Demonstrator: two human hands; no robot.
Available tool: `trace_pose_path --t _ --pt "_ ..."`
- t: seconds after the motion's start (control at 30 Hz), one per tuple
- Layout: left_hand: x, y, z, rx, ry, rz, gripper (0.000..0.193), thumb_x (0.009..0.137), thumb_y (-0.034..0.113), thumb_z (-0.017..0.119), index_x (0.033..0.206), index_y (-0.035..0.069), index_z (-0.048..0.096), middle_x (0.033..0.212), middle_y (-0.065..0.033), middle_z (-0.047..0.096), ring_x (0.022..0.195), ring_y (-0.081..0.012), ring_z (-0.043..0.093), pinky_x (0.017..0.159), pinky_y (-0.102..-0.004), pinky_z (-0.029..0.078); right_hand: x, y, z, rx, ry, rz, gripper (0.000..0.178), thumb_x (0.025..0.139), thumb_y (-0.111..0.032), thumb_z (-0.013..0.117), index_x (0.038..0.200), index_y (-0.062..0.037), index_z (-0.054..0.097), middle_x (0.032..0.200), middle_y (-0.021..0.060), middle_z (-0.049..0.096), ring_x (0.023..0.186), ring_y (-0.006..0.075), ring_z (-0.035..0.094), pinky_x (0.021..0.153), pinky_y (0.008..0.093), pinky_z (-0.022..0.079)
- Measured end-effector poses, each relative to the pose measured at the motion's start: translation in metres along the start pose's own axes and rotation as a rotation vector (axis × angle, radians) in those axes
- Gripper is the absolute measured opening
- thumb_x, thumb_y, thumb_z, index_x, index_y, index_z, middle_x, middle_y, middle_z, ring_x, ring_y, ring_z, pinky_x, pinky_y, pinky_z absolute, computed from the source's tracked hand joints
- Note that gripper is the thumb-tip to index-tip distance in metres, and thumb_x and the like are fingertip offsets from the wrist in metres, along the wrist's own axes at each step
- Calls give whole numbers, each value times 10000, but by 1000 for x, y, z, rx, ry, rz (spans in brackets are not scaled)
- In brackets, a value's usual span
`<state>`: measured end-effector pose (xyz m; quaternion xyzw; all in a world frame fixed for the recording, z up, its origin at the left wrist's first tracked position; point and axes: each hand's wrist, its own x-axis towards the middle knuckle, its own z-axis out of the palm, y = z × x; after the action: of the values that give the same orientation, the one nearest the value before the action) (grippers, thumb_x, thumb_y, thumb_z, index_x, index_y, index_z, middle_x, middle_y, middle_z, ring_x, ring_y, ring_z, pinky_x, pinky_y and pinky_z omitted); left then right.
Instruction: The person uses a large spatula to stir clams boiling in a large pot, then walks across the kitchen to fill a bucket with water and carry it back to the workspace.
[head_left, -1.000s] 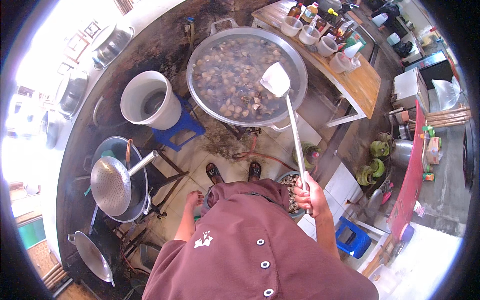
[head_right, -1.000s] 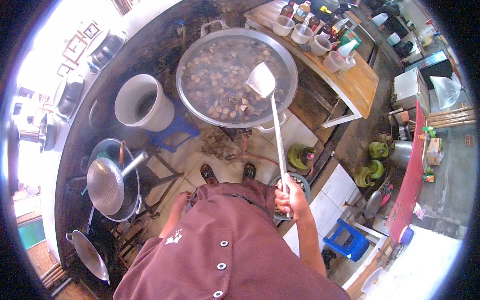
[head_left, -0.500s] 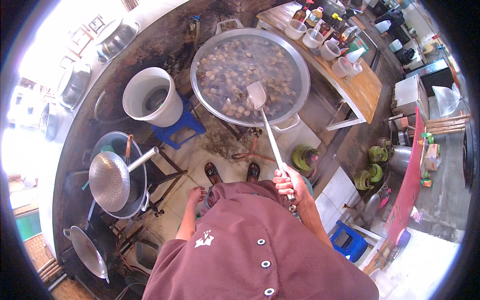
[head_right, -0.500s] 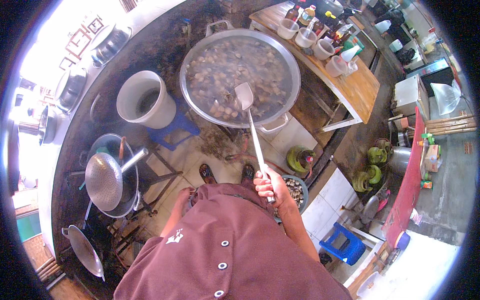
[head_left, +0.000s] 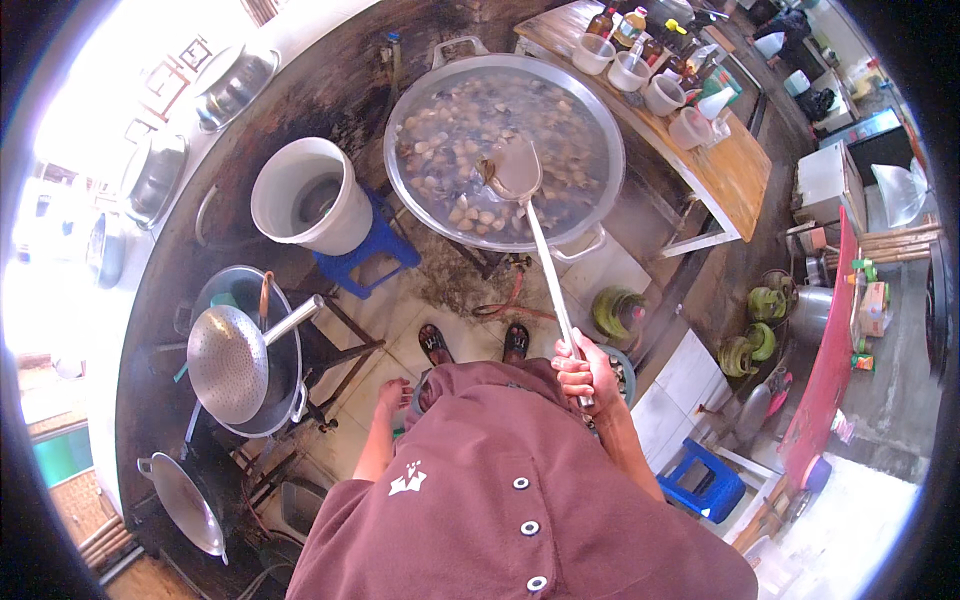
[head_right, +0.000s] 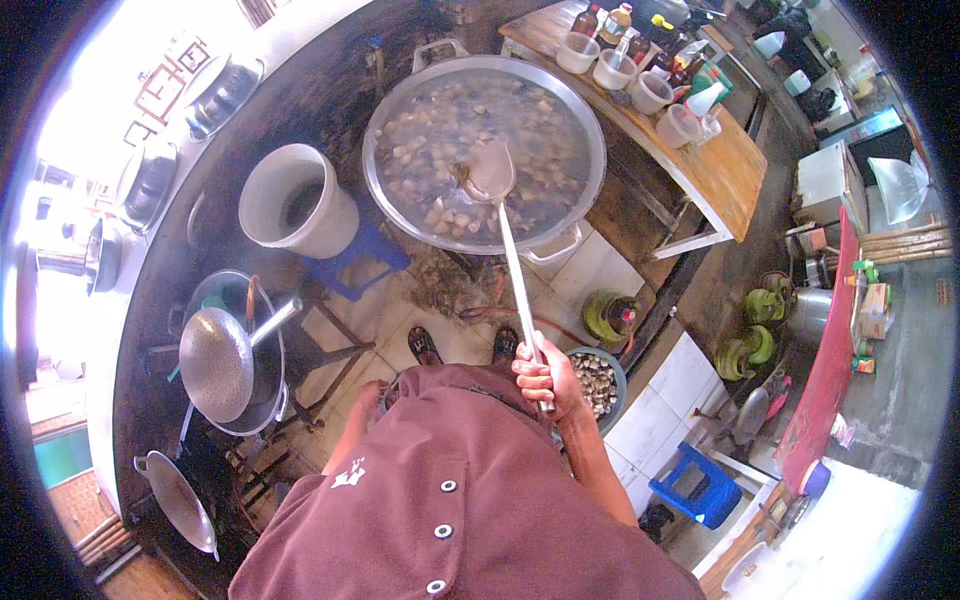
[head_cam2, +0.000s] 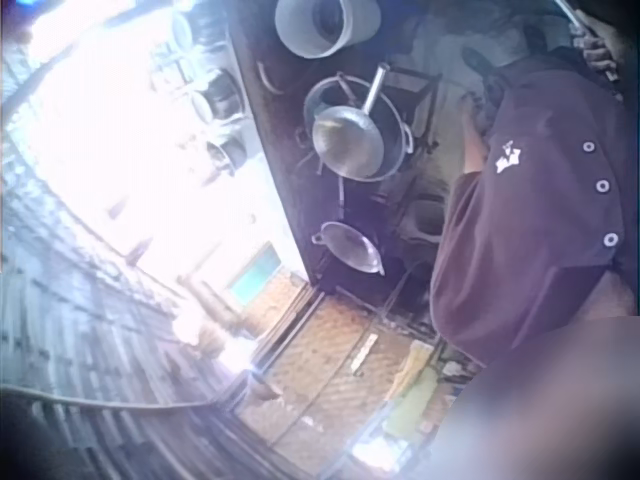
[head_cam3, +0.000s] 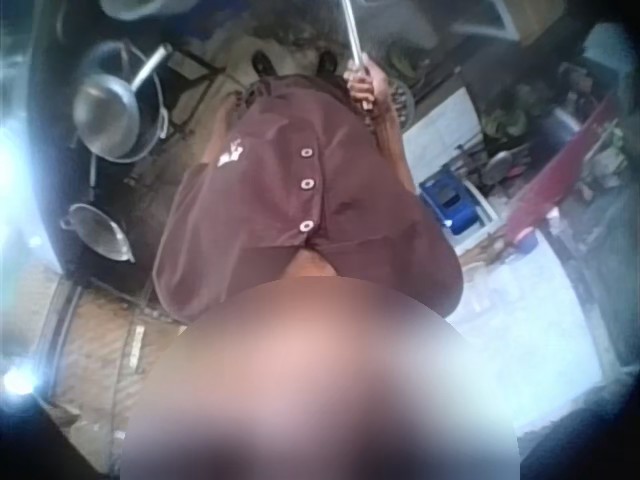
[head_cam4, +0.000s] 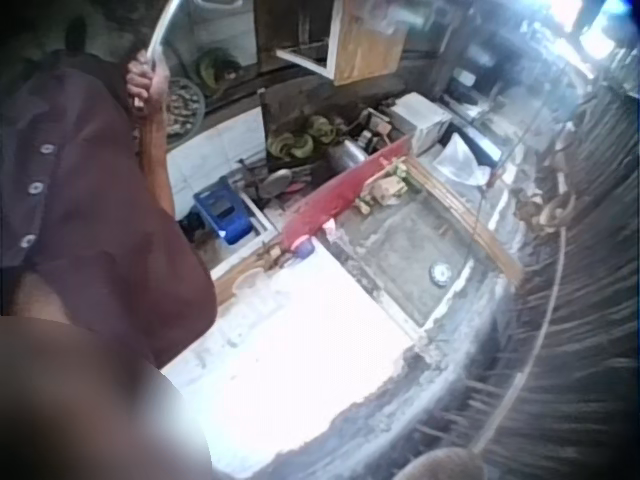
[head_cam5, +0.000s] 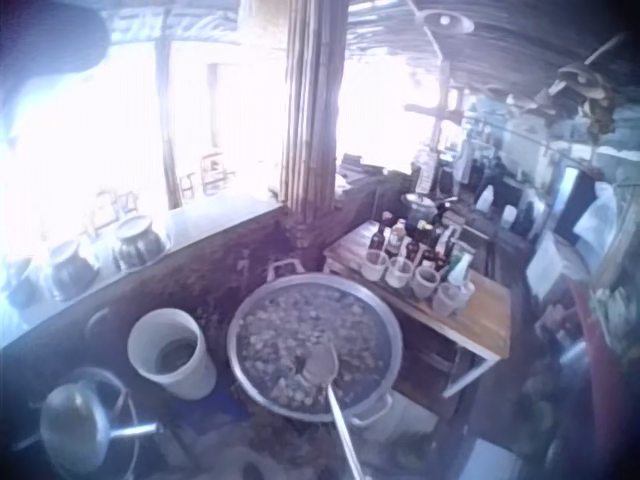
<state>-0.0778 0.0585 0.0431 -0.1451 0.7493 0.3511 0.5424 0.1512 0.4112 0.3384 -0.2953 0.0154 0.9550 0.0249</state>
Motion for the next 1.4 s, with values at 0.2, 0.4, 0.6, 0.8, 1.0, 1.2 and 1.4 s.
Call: trace_pose_path --t 0.2,0.4,0.6,0.8,1.0,1.2,1.4 --pt "-8 14 6 50 20 43 273 944 302 478 1084 113 618 825 -18 621 647 -141 545 605 -338 454 -7 -1 10 -75 39 -47 369 1020 -420 391 860 -88 394 578 -76 280 365 -7 227 262 164 247" --pt "-4 24 9 12 -1 99 266 922 293 495 1080 122 623 833 -15 629 639 -135 535 605 -326 443 -4 -3 8 -157 34 -89 381 1019 -450 376 864 -106 428 586 -78 288 390 1 221 289 170 238" --pt "15 22 8 -8 -8 39 284 913 290 488 1086 112 626 878 -33 641 688 -153 549 636 -329 457 -3 -6 1 -211 109 -169 366 1015 -445 391 864 -113 412 580 -76 287 390 2 217 285 164 220" --pt "12 18 9 -10 -5 43 300 918 288 475 1092 98 630 882 -38 637 722 -162 557 648 -335 470 -8 -5 -9 -372 278 -230 374 1012 -463 385 869 -121 426 580 -77 289 405 9 220 301 169 227" --pt "-7 30 16 181 9 178 298 947 278 442 1094 91 622 884 -41 626 708 -163 553 632 -338 464 -11 -6 -15 -439 324 -251 384 1014 -469 376 868 -117 424 580 -69 293 407 18 237 310 178 237" --pt "-10 29 19 42 13 116 280 943 256 436 1086 91 611 863 -36 627 671 -157 544 619 -345 456 -14 -4 -17 -650 390 -269 374 1021 -437 371 839 -115 428 588 -46 344 408 41 304 316 200 252" --pt "5 22 13 -69 -32 53 275 926 238 436 1081 87 606 807 -33 627 656 -159 546 601 -344 452 -28 -2 -27 -876 530 -210 355 1027 -402 372 826 -116 435 578 -46 362 404 40 330 313 205 264"
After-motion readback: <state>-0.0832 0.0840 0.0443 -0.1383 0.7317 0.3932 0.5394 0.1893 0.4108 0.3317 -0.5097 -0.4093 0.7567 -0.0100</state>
